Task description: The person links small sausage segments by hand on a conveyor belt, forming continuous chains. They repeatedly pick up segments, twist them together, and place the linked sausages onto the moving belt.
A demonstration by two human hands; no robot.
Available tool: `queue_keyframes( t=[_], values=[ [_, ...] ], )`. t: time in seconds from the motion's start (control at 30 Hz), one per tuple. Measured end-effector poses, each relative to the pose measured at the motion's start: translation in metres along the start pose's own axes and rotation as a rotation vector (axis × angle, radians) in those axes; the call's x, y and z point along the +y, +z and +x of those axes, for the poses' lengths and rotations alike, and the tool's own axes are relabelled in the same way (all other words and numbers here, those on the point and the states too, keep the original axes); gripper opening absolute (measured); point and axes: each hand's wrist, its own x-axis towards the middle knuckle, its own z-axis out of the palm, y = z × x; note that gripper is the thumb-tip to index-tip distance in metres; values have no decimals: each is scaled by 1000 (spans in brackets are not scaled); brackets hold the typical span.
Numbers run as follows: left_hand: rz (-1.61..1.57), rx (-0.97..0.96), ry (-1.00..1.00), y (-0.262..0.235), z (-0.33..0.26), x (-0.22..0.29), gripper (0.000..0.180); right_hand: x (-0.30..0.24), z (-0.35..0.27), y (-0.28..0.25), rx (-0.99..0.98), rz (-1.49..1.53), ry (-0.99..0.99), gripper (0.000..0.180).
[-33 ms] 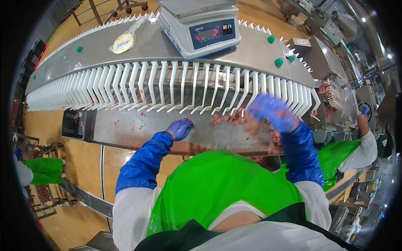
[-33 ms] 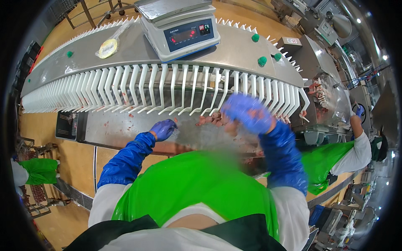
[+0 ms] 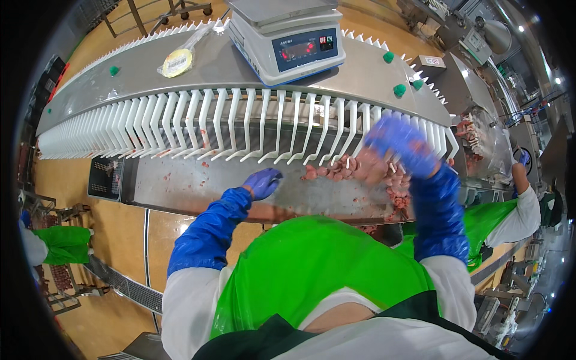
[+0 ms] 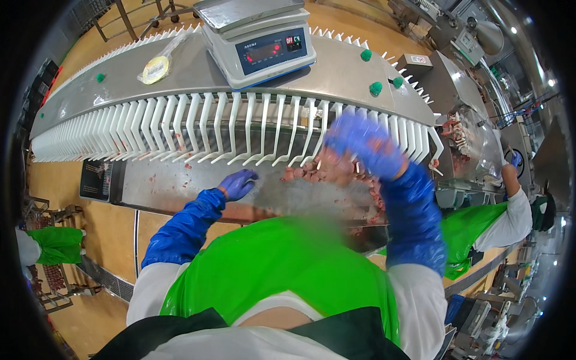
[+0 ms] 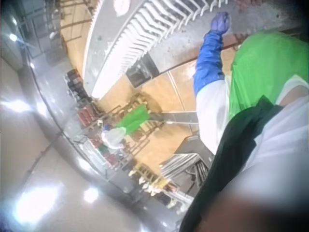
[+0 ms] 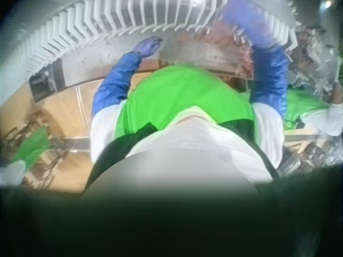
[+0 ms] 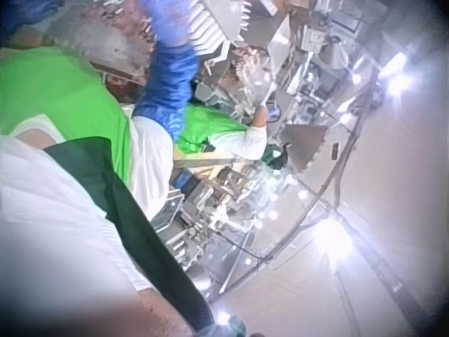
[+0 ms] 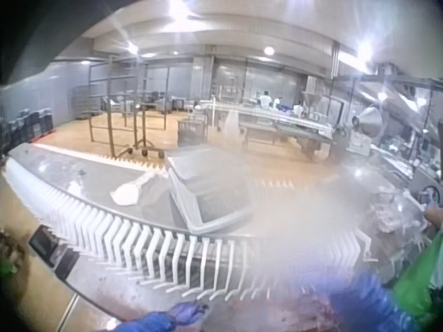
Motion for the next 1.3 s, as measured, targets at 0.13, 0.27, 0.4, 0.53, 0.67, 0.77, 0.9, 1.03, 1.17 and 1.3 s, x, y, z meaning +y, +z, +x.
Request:
queue_keyframes(
  t=[0.13,0.27,0.4,0.53,0.67,0.77,0.9,1.03,1.17,1.3],
  values=[
    [-118,-81,1,36,78,34,46,-111,113,-93,146,-199,83,26],
    [-567,-21,68,62,147,65,61,-173,231,-141,48,-258,-140,25],
    [-531,-139,127,72,175,67,56,-114,334,-139,498,-710,-623,25],
    [-839,-319,160,82,184,69,39,-53,372,-123,564,-1028,-360,28],
    [-400,-408,-25,89,172,73,37,-31,346,-97,459,-1217,-387,29],
    [-529,-513,-39,91,138,62,35,-36,256,-121,535,-737,-211,27],
    [-722,-430,-164,107,83,45,32,-15,50,-185,541,-1267,-365,33],
    [-977,-281,-292,117,57,43,26,85,-176,-202,1432,-295,223,37],
    [-825,-272,-378,114,46,56,29,229,-335,-146,1194,-586,530,45],
    [-828,-167,-502,127,46,88,29,329,-390,-39,753,-1020,1058,49]
  ],
)
